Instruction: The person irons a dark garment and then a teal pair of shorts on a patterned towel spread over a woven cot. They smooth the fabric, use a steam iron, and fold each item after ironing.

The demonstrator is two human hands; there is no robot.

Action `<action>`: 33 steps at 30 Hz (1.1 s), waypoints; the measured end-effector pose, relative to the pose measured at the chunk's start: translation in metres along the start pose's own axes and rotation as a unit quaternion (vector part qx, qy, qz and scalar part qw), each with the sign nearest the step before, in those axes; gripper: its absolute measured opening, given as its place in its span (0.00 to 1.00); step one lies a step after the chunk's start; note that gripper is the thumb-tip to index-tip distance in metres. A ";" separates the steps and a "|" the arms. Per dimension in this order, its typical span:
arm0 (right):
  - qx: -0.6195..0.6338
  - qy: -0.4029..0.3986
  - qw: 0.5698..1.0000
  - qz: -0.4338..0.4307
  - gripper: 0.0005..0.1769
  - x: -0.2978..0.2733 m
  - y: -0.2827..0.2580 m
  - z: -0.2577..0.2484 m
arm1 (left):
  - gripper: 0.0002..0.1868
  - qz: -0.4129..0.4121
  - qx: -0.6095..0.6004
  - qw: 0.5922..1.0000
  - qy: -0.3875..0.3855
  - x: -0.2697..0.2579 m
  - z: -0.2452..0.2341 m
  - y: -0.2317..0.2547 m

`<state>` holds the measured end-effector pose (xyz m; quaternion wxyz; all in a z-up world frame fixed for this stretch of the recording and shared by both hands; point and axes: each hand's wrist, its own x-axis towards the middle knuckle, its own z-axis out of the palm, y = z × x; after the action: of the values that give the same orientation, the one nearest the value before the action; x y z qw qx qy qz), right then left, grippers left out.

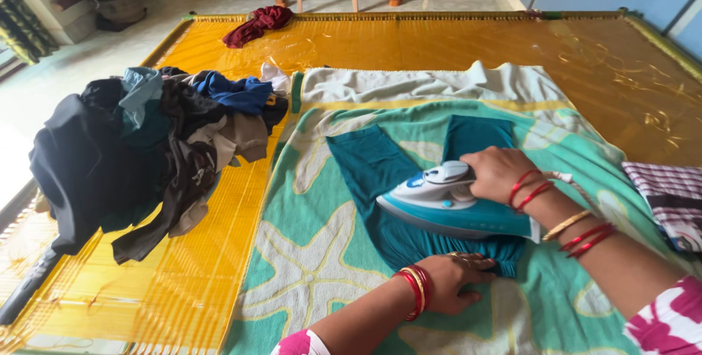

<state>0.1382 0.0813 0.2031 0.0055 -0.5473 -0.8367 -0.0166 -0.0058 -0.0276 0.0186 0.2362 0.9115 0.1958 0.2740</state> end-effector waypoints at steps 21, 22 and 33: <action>-0.007 0.033 0.998 -0.061 0.21 0.058 -0.030 0.010 | 0.28 -0.004 -0.050 0.999 0.020 0.001 0.012 -0.035; -0.002 0.054 0.996 -0.068 0.21 0.072 -0.034 0.015 | 0.28 0.001 -0.044 0.999 0.017 0.002 0.015 -0.036; 0.038 0.089 0.995 0.010 0.17 0.218 -0.099 0.036 | 0.22 -0.086 -0.050 0.995 -0.021 -0.003 0.003 -0.024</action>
<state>-0.0393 0.2429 0.1713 0.1015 -0.5515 -0.8273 -0.0331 -0.0114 -0.0107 0.0025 0.3077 0.8839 0.2547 0.2431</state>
